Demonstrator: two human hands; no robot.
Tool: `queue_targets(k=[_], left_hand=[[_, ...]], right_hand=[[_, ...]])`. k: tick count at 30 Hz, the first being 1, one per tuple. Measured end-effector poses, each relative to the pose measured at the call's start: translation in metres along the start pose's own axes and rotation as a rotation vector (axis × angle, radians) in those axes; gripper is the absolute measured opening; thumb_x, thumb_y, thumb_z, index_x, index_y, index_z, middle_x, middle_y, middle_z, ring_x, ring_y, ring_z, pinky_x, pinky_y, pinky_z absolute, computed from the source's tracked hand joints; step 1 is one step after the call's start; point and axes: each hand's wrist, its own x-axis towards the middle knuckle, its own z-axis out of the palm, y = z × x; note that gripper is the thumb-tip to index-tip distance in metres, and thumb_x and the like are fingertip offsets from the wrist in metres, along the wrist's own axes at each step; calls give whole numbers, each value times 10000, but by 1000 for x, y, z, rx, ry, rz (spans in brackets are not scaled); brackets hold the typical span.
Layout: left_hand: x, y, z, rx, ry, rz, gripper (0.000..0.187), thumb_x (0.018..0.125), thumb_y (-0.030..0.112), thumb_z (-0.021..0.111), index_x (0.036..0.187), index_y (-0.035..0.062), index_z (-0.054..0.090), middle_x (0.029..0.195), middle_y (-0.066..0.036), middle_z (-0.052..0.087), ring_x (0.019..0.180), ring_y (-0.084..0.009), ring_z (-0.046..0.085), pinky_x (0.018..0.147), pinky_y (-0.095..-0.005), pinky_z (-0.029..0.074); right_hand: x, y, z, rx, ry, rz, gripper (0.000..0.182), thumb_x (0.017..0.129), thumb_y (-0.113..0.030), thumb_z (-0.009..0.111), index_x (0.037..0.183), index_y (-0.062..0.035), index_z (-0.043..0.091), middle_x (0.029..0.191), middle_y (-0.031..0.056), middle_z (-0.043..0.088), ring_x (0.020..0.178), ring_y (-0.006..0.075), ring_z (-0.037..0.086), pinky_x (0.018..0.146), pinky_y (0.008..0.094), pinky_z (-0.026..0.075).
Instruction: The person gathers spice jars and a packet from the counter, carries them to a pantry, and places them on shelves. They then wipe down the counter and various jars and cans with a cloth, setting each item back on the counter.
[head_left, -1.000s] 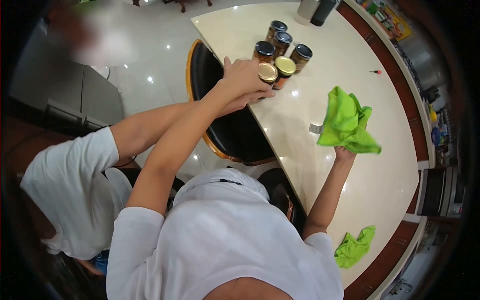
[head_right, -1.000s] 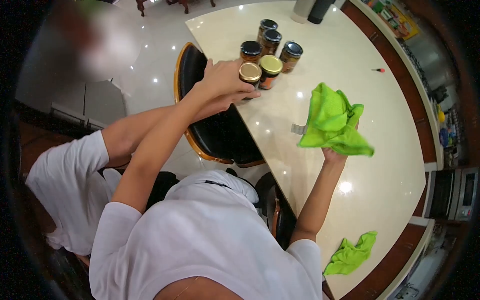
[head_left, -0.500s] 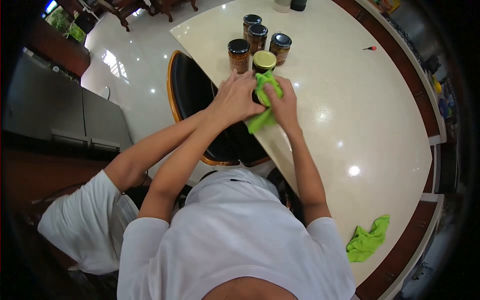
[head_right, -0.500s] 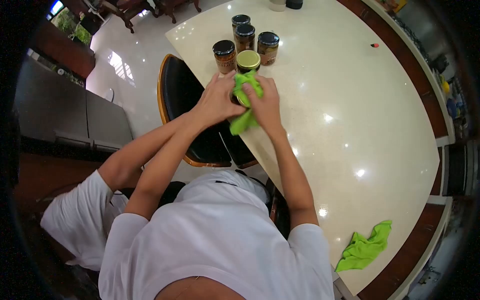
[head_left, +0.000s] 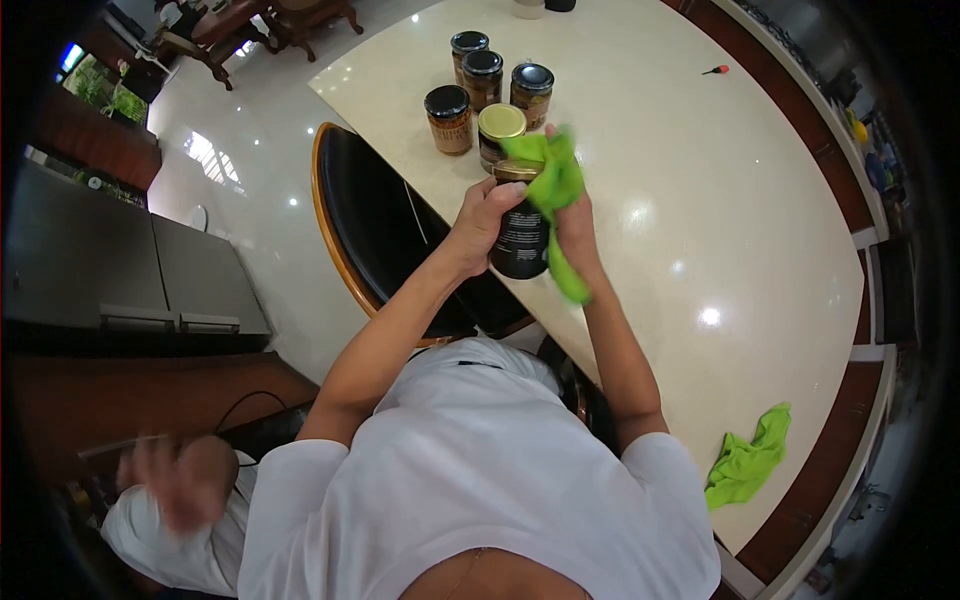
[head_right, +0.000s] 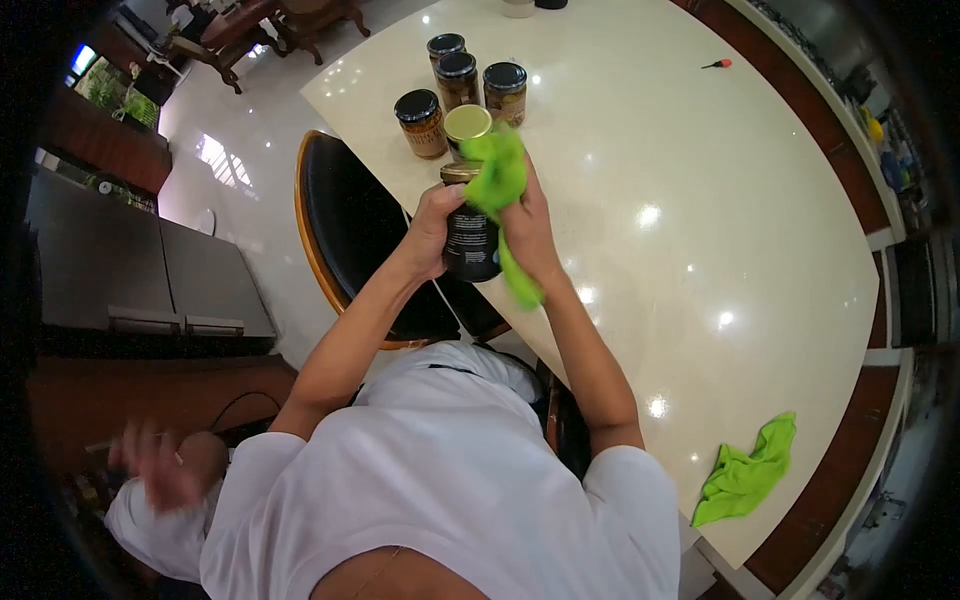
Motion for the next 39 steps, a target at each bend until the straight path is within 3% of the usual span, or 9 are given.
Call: queue_targets(k=[11, 16, 20, 23, 24, 26, 29, 34, 39], left_hand=[[2, 49, 12, -294, -82, -31, 525, 849, 494, 424, 1076, 33, 531, 944, -101, 610, 847, -180, 605, 775, -302, 504], [1, 77, 26, -404, -68, 21, 428, 859, 435, 437, 1041, 63, 543, 894, -75, 621, 766, -167, 633, 697, -297, 539], [-4, 76, 26, -366, -86, 16, 457, 874, 461, 437, 1114, 82, 526, 1027, -80, 606, 913, -154, 613, 801, -290, 517], [3, 43, -4, -666, -44, 40, 348, 944, 335, 400, 1172, 84, 479, 1074, -114, 569, 955, -191, 592, 807, -303, 507], [-2, 45, -4, -830, 60, -42, 296, 968, 267, 377, 1180, 81, 468, 1058, -140, 561, 942, -215, 591, 787, -294, 510], [1, 46, -15, 401, 6, 449, 347, 938, 291, 409, 1183, 50, 452, 987, -61, 576, 826, -145, 594, 726, -264, 507], [11, 81, 3, -358, 69, -33, 419, 811, 430, 538, 978, 46, 517, 726, -76, 595, 611, -161, 602, 558, -283, 518], [5, 100, 5, -357, -8, 90, 409, 821, 430, 514, 1011, 68, 521, 823, -86, 603, 691, -178, 621, 631, -301, 530], [2, 84, 11, -558, -165, 73, 303, 862, 353, 492, 1008, 94, 552, 899, -18, 580, 811, -109, 578, 699, -255, 487]], right_hand=[[-22, 0, 26, -1201, 16, -1223, 536, 642, -73, 689, 1144, -242, 607, 1287, 76, 424, 1117, 334, 422, 881, 426, 396], [-9, -16, 40, -924, 141, -1081, 671, 697, -75, 669, 1314, -64, 406, 1274, 156, 452, 1124, 319, 452, 957, 381, 338], [-2, -38, 54, -355, 104, -375, 491, 770, -59, 586, 1249, -48, 478, 1281, 130, 468, 1167, 286, 460, 1000, 379, 329], [-11, -45, 75, -1463, -95, -924, 439, 667, -85, 620, 1106, -93, 603, 1312, 88, 469, 1206, 293, 443, 998, 490, 328], [-19, -36, 88, -1401, -136, -965, 427, 676, 0, 577, 1093, -83, 615, 1278, 103, 507, 1189, 296, 468, 1005, 452, 313], [-31, -21, 91, -1409, -206, -965, 374, 695, -25, 580, 1064, -73, 618, 1234, 97, 535, 1181, 291, 473, 953, 450, 373], [-48, -16, 54, -1367, -535, -976, 329, 716, -80, 549, 1040, -40, 591, 1172, 118, 556, 1119, 290, 523, 907, 440, 437], [-35, -59, 52, -124, 238, -414, 390, 933, -179, 449, 1272, 9, 412, 1360, 161, 372, 1144, 235, 490, 911, 347, 441], [-6, -49, 95, -1208, 51, -859, 601, 713, -24, 532, 1303, 2, 422, 1368, 207, 354, 1243, 354, 374, 1045, 398, 291]])
